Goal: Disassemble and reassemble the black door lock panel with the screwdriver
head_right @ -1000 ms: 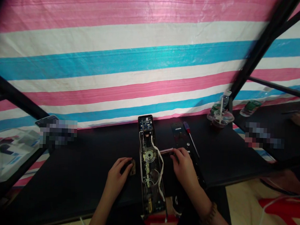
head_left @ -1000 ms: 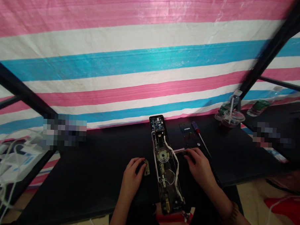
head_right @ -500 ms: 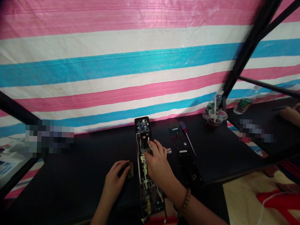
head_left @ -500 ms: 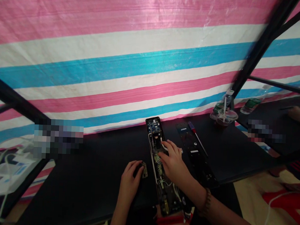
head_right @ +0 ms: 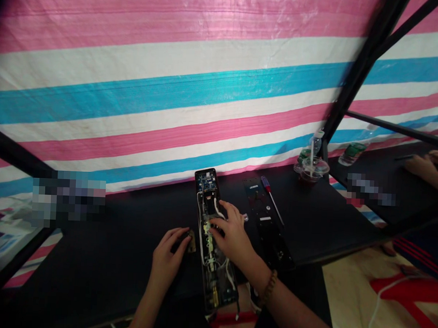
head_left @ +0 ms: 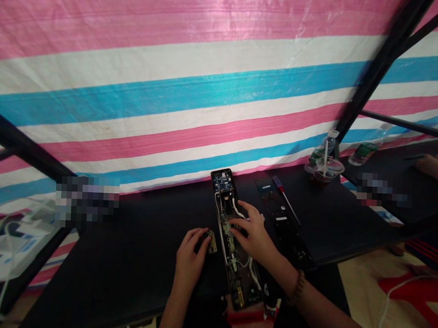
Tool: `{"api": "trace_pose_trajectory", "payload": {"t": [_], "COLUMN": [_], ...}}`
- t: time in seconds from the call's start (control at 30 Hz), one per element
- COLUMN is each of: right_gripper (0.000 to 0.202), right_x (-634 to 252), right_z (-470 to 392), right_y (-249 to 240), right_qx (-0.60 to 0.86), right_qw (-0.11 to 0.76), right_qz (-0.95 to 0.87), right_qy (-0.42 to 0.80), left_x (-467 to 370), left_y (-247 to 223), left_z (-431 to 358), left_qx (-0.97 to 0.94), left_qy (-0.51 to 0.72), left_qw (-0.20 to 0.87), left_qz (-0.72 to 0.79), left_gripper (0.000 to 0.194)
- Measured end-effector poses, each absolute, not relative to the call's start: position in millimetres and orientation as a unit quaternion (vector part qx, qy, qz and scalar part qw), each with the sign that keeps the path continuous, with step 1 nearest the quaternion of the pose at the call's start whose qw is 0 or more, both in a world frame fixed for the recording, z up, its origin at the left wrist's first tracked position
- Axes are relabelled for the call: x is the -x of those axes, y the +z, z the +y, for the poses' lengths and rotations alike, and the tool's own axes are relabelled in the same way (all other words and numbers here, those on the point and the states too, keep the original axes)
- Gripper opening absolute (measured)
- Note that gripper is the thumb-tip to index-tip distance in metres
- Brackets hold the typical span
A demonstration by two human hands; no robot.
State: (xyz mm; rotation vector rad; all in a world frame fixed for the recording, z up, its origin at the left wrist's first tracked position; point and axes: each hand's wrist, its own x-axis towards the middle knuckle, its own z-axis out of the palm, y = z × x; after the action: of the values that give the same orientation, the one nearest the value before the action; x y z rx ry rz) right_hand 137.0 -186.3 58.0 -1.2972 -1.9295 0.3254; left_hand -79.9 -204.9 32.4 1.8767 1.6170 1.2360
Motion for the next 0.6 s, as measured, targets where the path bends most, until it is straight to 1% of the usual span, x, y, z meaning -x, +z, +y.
{"api": "trace_pose_trajectory", "payload": {"t": [0.1,0.2,0.4,0.6], "right_gripper": [0.031,0.039,0.033,0.029], "right_x": [-141,-150,-168,-179], "right_z": [-187,-189,-198,-209], "right_y": [55,52,52,49], "right_qx": [0.501,0.498,0.49,0.49], "right_qw": [0.399,0.434,0.495,0.492], "right_qz": [-0.755,-0.733,-0.683,-0.677], "right_qy": [0.141,0.165,0.221,0.244], "left_x": [65,47,25,16], "left_y": [50,64,68,66], "left_z": [-204,-201,-193,-193], "left_qx": [-0.678,-0.706,-0.766,-0.771], "left_qy": [0.448,0.435,0.39,0.363], "left_qw": [0.181,0.182,0.096,0.037], "left_qz": [0.554,0.528,0.501,0.522], "left_gripper": [0.025,0.024,0.019,0.019]}}
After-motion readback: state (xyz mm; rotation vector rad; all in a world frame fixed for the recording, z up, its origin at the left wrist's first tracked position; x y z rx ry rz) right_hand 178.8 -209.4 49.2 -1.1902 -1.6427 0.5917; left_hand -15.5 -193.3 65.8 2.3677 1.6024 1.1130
